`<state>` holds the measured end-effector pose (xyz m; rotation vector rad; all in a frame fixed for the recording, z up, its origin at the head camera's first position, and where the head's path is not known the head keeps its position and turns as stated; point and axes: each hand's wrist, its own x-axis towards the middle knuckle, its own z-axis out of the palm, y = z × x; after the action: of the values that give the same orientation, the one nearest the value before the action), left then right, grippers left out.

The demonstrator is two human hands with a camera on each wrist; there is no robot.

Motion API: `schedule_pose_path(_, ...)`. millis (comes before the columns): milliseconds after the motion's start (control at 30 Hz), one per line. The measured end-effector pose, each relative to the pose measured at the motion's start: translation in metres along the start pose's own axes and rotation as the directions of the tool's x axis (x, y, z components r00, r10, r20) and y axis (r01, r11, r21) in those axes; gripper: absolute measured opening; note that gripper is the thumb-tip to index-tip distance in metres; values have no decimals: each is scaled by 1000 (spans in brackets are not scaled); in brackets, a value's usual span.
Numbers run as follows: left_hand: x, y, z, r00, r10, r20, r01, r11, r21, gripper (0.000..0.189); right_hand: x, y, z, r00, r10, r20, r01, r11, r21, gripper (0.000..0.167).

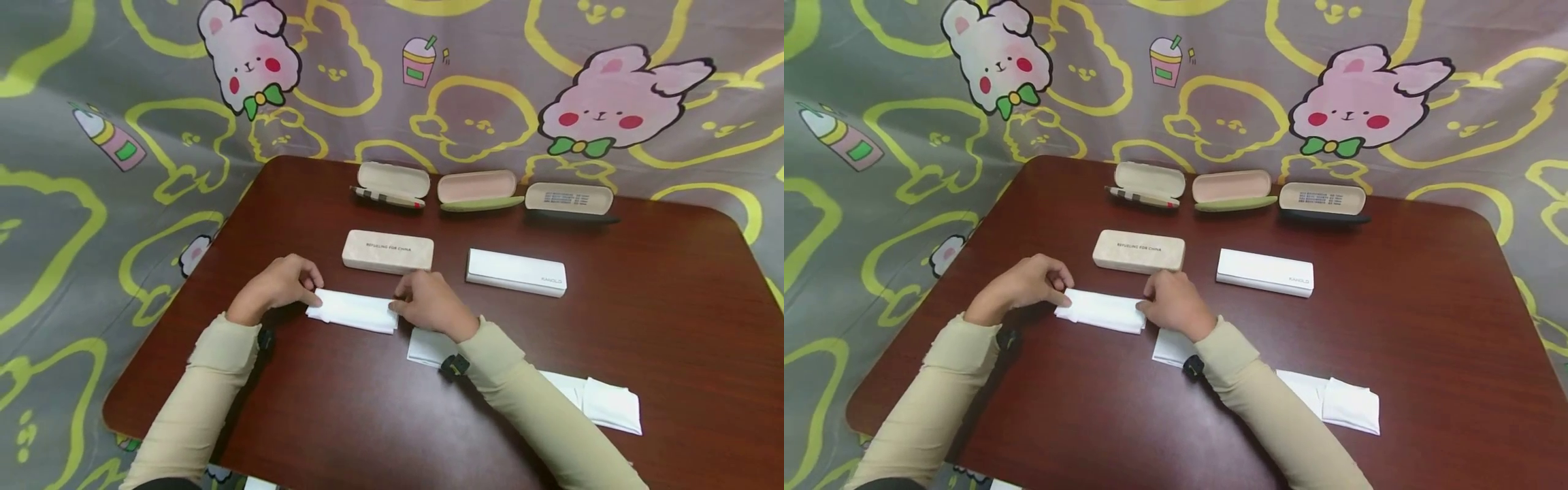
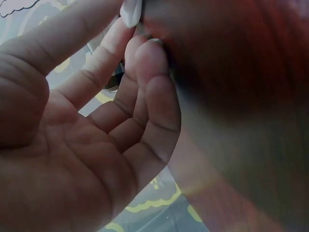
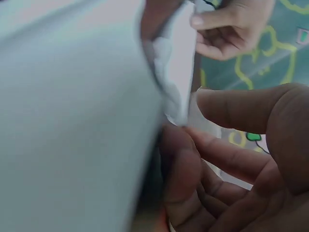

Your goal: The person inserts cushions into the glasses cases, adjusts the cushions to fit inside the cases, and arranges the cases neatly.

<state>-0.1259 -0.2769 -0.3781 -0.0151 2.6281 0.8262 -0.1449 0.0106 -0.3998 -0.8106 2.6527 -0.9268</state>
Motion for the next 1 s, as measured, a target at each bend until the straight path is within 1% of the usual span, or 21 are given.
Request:
schedule_pose_path(133, -1, -1, 4, 1000, 5, -12, -5, 1000, 16, 19, 2, -2, 9, 1000, 5, -6, -6, 1000, -12, 17)
schedule_pose_path(233, -2, -2, 6, 1000, 10, -18, -10, 1000, 0, 17, 2, -2, 11, 1000, 25, -1, -25, 1000, -6, 22)
schedule_pose_path(300, -4, -4, 7, 999, 26, -21, -26, 999, -32, 17, 2, -1, 12, 1000, 30, 2, -30, 999, 11, 22)
schedule_pose_path(400, -6, -10, 9, 998, 59, -23, -61, 989, -131, 16, 1, 2, 12, 1000, 29, -4, -29, 997, 65, 20)
schedule_pose_path(467, -7, -13, 9, 996, 80, -29, -84, 976, -201, 16, 0, 4, 10, 999, 36, -7, -35, 993, 111, 19)
schedule_pose_path(567, -7, -18, 9, 995, 93, -28, -97, 952, -290, 18, -1, 5, 7, 998, 57, -2, -56, 983, 177, 17)
schedule_pose_path(700, -8, -19, 8, 996, 84, 0, -78, 917, -390, 26, -2, 6, 4, 996, 89, 9, -89, 962, 258, 15)
schedule_pose_path(800, -7, -18, 7, 998, 69, 11, -57, 896, -440, 30, -3, 5, 5, 994, 111, 13, -108, 929, 353, 14)
schedule_pose_path(900, -7, -19, 7, 997, 72, 2, -62, 879, -473, 27, -3, 5, 4, 990, 141, 3, -128, 887, 444, 10)
schedule_pose_path(967, -7, -19, 6, 997, 83, -4, -73, 856, -513, 26, -3, 4, 3, 987, 159, -11, -134, 864, 486, 8)
schedule_pose_path(1000, -7, -18, 6, 996, 88, -4, -76, 839, -539, 26, -3, 3, 2, 986, 168, -21, -136, 855, 500, 8)
